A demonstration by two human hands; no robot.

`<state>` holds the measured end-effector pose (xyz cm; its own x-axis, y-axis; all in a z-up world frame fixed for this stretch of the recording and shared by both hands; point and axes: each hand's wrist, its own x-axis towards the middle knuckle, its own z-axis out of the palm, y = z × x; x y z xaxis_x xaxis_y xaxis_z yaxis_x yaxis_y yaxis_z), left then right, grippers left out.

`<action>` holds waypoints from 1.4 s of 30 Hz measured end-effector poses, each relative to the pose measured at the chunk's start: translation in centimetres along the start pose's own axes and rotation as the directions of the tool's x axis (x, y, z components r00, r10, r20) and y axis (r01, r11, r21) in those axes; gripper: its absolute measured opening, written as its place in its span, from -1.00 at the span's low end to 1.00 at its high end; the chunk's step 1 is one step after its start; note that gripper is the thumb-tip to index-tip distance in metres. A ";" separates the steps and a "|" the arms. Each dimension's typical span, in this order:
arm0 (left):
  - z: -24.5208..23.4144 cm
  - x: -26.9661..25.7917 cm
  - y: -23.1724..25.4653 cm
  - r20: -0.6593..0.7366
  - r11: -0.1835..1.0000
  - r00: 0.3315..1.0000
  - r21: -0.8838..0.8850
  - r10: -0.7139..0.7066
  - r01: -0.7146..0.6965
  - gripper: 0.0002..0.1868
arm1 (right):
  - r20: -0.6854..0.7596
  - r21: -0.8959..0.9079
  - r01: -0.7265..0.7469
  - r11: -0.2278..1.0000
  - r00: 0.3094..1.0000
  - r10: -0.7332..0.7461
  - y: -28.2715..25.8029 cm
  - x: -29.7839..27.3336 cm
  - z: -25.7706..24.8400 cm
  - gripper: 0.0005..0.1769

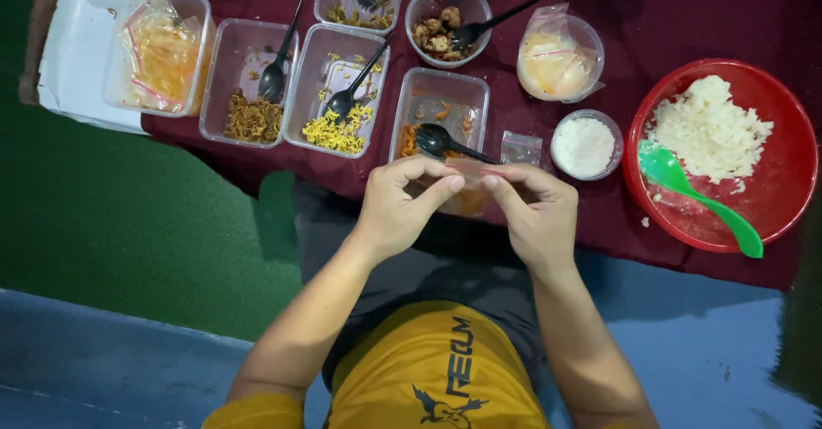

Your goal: Preparing and packaging food by scooping ingredients, wrapping items in paper, and placing them in boxes.

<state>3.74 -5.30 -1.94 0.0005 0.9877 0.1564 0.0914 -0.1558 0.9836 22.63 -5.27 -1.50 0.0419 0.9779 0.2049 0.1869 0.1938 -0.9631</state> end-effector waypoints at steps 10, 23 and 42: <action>-0.2 -0.4 0.0 0.034 0.995 0.999 -0.095 -0.039 0.042 -0.88 | 0.060 0.045 0.017 0.999 0.998 -0.020 -1.6 0.0 0.4 -0.97; -0.2 -0.5 0.6 0.003 0.996 1.000 -0.092 0.006 -0.006 -0.91 | 0.106 -0.010 0.106 0.994 0.989 -0.104 -0.9 -0.2 0.2 -0.94; -2.7 0.4 -2.4 -0.181 0.983 0.967 -0.072 -0.179 0.169 -0.88 | -0.131 0.079 0.024 0.997 0.991 -0.014 1.4 -2.9 -3.5 -0.92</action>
<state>0.88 -4.54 -3.95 -0.1964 0.9805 -0.0085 0.0186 0.0124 0.9998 26.18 -8.07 -2.87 0.1671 0.9565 0.2393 0.1098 0.2231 -0.9686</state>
